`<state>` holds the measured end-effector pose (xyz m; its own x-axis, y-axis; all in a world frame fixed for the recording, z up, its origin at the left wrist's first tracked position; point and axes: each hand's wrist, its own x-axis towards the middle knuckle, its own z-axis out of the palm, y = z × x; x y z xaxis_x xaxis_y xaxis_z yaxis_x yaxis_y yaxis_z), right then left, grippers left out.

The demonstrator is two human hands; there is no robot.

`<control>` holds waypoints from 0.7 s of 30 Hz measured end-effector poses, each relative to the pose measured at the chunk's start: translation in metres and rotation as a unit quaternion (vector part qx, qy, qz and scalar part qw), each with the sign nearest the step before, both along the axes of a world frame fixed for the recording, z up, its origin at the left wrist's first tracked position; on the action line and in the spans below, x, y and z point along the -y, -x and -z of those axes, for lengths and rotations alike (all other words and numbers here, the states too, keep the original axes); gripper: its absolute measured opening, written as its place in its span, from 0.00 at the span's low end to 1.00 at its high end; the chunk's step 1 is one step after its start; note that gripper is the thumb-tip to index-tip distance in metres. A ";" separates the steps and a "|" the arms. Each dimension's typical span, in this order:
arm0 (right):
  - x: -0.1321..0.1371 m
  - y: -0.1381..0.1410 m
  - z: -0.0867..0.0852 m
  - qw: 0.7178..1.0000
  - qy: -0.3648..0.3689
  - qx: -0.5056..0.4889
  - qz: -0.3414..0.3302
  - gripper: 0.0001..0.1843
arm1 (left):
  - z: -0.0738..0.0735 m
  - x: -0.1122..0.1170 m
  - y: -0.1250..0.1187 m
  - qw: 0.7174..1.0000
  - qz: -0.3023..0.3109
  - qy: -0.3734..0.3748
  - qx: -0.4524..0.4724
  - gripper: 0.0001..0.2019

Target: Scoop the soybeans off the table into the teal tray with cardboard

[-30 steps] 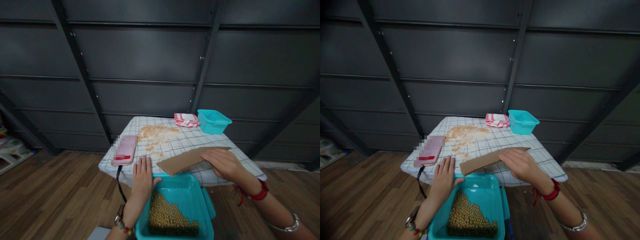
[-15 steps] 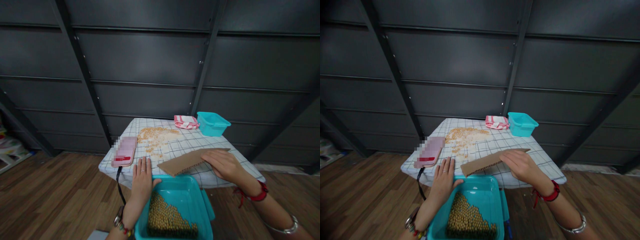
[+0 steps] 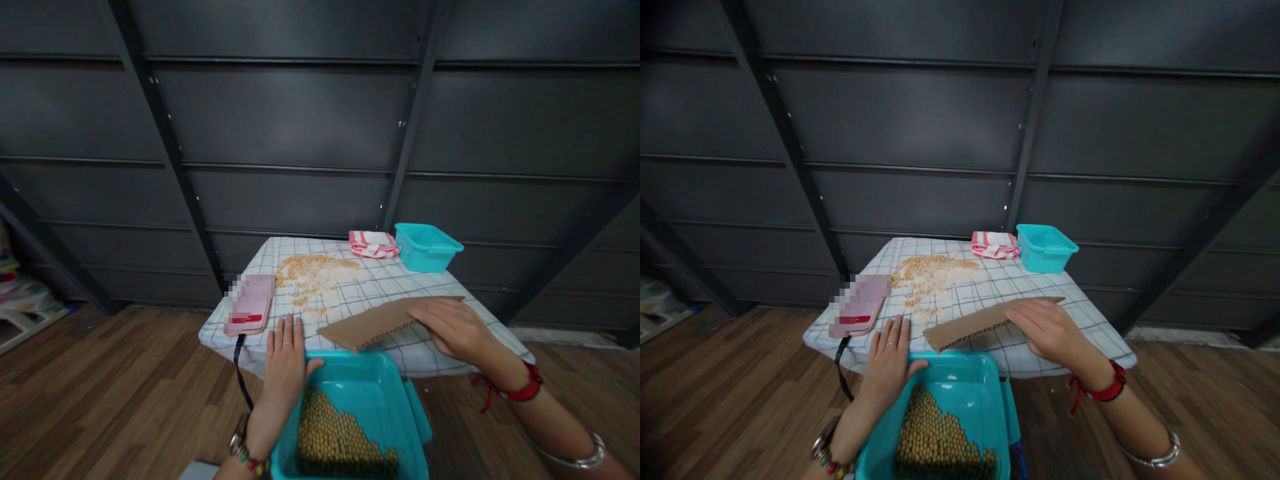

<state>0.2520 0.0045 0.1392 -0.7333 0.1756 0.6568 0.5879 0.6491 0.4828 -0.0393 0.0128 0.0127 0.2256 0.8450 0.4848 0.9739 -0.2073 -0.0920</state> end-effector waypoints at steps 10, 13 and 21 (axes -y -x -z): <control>-0.006 -0.008 0.002 0.999 -0.021 0.009 0.027 0.17 | -0.001 0.001 0.001 1.000 0.002 -0.006 -0.006 0.35; 0.000 -0.009 0.000 1.000 -0.013 0.000 0.021 0.20 | 0.001 0.000 0.001 1.000 0.004 -0.011 -0.005 0.34; 0.004 -0.005 -0.001 1.000 -0.001 0.023 0.021 0.20 | 0.001 0.001 0.000 1.000 -0.001 -0.007 0.001 0.33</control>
